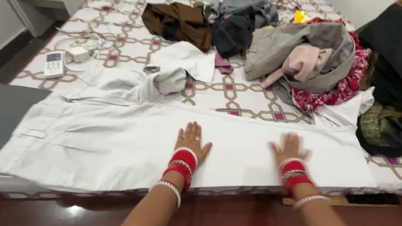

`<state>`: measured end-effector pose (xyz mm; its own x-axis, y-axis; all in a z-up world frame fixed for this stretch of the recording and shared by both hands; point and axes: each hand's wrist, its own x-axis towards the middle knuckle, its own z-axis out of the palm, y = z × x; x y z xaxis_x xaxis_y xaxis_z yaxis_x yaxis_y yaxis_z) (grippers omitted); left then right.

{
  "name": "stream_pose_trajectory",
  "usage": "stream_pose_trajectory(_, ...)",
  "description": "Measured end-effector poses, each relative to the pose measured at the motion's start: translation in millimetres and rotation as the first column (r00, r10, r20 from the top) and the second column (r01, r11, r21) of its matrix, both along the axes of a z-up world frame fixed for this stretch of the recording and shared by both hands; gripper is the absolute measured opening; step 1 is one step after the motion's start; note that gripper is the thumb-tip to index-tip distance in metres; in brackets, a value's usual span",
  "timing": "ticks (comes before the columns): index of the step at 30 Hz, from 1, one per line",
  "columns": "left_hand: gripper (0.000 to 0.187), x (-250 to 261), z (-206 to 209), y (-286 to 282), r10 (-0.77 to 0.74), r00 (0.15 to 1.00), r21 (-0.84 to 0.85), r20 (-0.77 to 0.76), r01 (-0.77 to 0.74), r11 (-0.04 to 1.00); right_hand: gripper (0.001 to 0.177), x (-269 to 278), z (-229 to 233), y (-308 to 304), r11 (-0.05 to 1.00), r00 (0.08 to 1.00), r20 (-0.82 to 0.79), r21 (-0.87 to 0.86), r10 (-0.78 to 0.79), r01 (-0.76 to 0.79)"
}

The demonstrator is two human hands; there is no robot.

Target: The person folds a pair of grey trousers on a bed, smoothing the fabric and stacking them. They then fold a pair of white trousers using a similar method, followed by a pair of light grey trousers. The person handles the garments one at a time, ensuring they are neatly folded before placing them in a pile.

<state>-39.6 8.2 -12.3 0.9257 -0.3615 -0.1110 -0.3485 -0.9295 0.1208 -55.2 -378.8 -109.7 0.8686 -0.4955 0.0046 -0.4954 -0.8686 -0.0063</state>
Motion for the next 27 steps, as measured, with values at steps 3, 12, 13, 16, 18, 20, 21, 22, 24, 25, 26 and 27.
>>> stream_pose_trajectory(3, 0.08, -11, -14, 19, -0.103, 0.994, -0.057, 0.028, 0.105, 0.993, 0.082, 31, 20, 156, 0.95, 0.951, -0.034, -0.034, 0.308, -0.31)
stream_pose_trajectory(12, 0.075, 21, -46, 283, 0.403, 0.86, -0.005, 0.314, -0.423, 0.906, 0.071, -2, 109, 337, 0.792, 0.783, -0.119, 0.097, 0.611, -0.603)
stream_pose_trajectory(13, 0.075, 20, -50, 287, 0.403, 0.864, 0.008, 0.303, -0.425, 0.905, 0.071, -4, 112, 336, 0.794, 0.786, -0.115, 0.108, 0.608, -0.599)
stream_pose_trajectory(16, 0.074, 24, -51, 283, 0.443, 0.852, 0.033, 0.279, -0.47, 0.882, 0.071, -5, 117, 338, 0.806, 0.796, -0.125, 0.115, 0.592, -0.581)
stream_pose_trajectory(18, 0.072, 27, -50, 268, 0.522, 0.81, 0.04, 0.267, -0.551, 0.834, 0.071, -5, 116, 339, 0.812, 0.802, -0.13, 0.114, 0.583, -0.572)
stream_pose_trajectory(20, 0.08, 34, -46, 244, 0.564, 0.809, 0.04, 0.167, -0.577, 0.816, 0.071, -4, 114, 340, 0.818, 0.807, -0.136, 0.108, 0.575, -0.565)
stream_pose_trajectory(21, 0.085, 39, -46, 229, 0.583, 0.804, 0.041, 0.118, -0.59, 0.806, 0.072, -2, 114, 340, 0.82, 0.809, -0.139, 0.1, 0.572, -0.563)
stream_pose_trajectory(22, 0.084, 42, -48, 206, 0.508, 0.857, -0.033, 0.088, -0.507, 0.861, 0.072, -1, 113, 341, 0.824, 0.812, -0.141, 0.092, 0.567, -0.559)
stream_pose_trajectory(24, 0.083, 48, -55, 156, 0.312, 0.95, -0.121, 0.03, -0.306, 0.944, 0.072, 1, 112, 340, 0.827, 0.812, -0.158, 0.097, 0.562, -0.553)
stream_pose_trajectory(25, 0.081, 52, -59, 132, 0.191, 0.982, -0.136, -0.005, -0.19, 0.972, 0.072, 2, 111, 340, 0.83, 0.813, -0.164, 0.101, 0.558, -0.549)
stream_pose_trajectory(26, 0.075, 49, -65, 111, 0.013, 0.996, -0.142, 0.085, -0.001, 0.99, 0.072, 4, 110, 340, 0.823, 0.808, -0.163, 0.079, 0.567, -0.562)
stream_pose_trajectory(27, 0.069, 47, -70, 101, -0.163, 0.971, -0.132, 0.176, 0.187, 0.973, 0.071, 7, 110, 340, 0.816, 0.802, -0.162, 0.058, 0.576, -0.575)
